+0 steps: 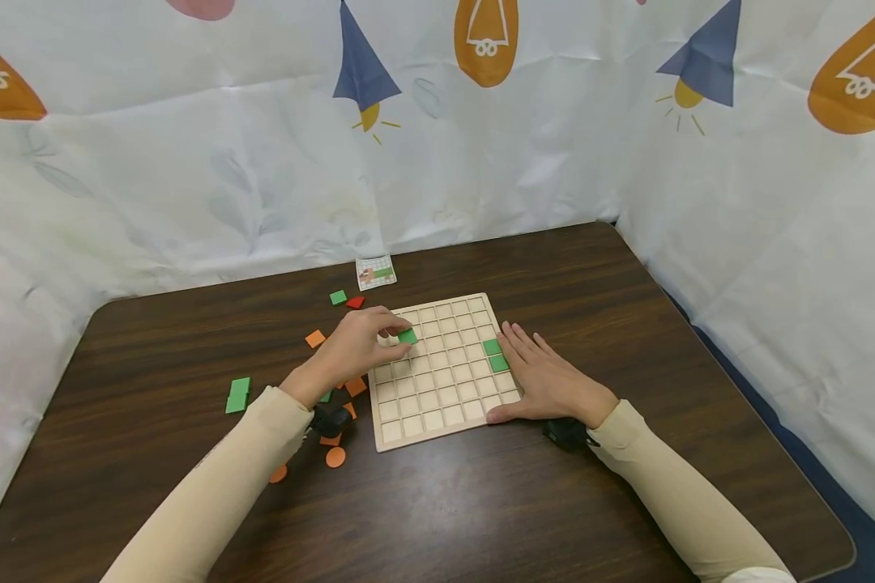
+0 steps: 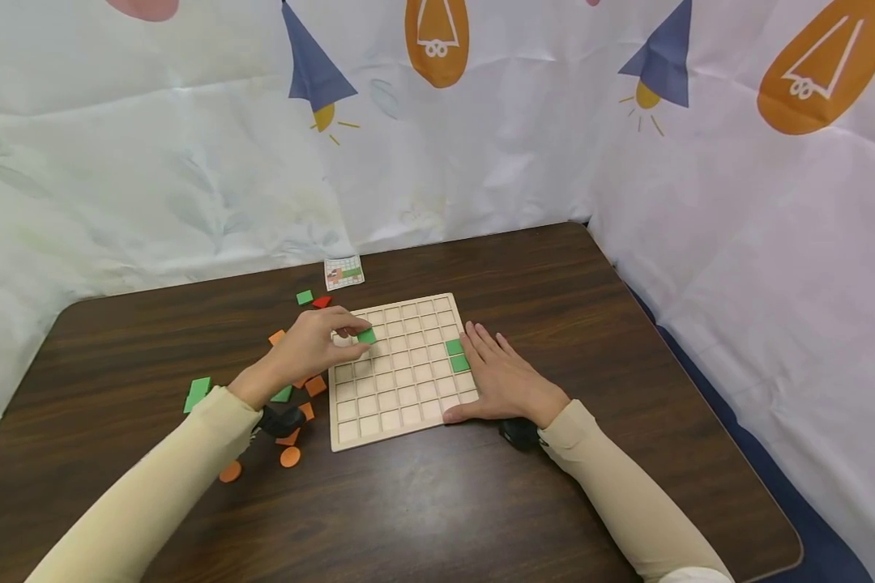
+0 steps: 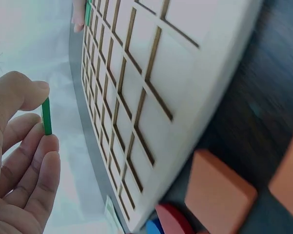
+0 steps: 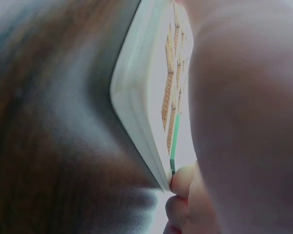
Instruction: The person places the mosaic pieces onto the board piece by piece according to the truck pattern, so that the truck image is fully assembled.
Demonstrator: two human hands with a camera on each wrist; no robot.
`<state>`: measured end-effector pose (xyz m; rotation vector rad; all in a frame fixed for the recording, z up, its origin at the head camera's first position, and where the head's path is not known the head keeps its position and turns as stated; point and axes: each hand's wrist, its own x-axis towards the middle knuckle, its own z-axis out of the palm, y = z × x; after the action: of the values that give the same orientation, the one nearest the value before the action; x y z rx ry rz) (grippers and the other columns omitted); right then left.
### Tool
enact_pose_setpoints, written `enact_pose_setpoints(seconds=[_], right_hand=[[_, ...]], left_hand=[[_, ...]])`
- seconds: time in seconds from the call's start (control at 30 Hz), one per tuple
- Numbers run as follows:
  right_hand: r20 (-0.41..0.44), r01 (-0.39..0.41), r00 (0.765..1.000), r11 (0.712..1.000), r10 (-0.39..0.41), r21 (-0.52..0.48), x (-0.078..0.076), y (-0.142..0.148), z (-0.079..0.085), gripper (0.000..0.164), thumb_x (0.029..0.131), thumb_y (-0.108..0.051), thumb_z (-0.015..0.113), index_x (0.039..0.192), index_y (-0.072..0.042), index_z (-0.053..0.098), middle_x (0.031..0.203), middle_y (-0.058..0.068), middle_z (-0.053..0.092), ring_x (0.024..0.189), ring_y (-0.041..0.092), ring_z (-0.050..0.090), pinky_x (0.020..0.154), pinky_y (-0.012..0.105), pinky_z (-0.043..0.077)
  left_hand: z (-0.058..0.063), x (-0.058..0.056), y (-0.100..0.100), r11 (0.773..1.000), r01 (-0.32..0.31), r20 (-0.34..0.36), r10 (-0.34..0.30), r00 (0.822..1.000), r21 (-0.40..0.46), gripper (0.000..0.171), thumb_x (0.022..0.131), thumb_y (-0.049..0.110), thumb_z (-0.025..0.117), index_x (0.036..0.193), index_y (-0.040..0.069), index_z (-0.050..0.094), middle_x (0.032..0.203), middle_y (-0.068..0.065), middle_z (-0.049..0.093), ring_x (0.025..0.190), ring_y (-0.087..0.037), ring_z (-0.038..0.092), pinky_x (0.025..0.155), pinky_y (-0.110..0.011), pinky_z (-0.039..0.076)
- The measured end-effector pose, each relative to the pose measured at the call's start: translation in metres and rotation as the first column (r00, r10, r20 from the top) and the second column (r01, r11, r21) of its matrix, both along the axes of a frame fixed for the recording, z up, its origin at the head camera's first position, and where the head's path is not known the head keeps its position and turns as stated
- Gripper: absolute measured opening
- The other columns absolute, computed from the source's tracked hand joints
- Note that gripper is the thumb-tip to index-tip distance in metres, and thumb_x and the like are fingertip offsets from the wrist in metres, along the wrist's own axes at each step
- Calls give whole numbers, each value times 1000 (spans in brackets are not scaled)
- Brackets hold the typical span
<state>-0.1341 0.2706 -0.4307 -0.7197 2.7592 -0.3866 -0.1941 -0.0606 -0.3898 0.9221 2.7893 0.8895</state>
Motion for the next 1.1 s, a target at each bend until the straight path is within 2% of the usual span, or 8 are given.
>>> enact_pose_setpoints(seconds=[0.33,0.57,0.8,1.1], right_hand=[[-7,-4,1000,1000,4,21,-2,1,-2,131,80,-86,60,166,-4,6,176,17,0,165,35,3,132,60,13],[-10,3,1000,1000,-3,28,-3,2,0,130,80,-85,62,166,-3,8,175,18,1,165,34,4,132,60,14],[15,16,1000,999,-16,50,-4,2,0,132,79,-88,59,166,-6,3,176,14,-3,165,30,0,133,57,11],[16,10,1000,999,-10,41,-3,0,-1,132,79,-88,59,166,-5,4,176,16,0,165,33,2,132,59,13]], left_hand=[[-8,-4,21,999,39,0,-39,999,2,32,93,26,78,122,10,76,115,-5,75,101,-20,71,85,-37,59],[-13,-8,38,997,64,15,-64,998,34,30,94,22,77,120,8,77,112,-5,75,99,-21,72,84,-35,60],[-16,-10,56,994,96,3,-96,995,41,32,92,23,78,120,7,77,110,-6,77,96,-20,71,83,-34,59],[-21,-11,69,991,125,21,-126,992,38,32,91,22,78,119,6,77,108,-6,77,95,-18,71,85,-34,59]])
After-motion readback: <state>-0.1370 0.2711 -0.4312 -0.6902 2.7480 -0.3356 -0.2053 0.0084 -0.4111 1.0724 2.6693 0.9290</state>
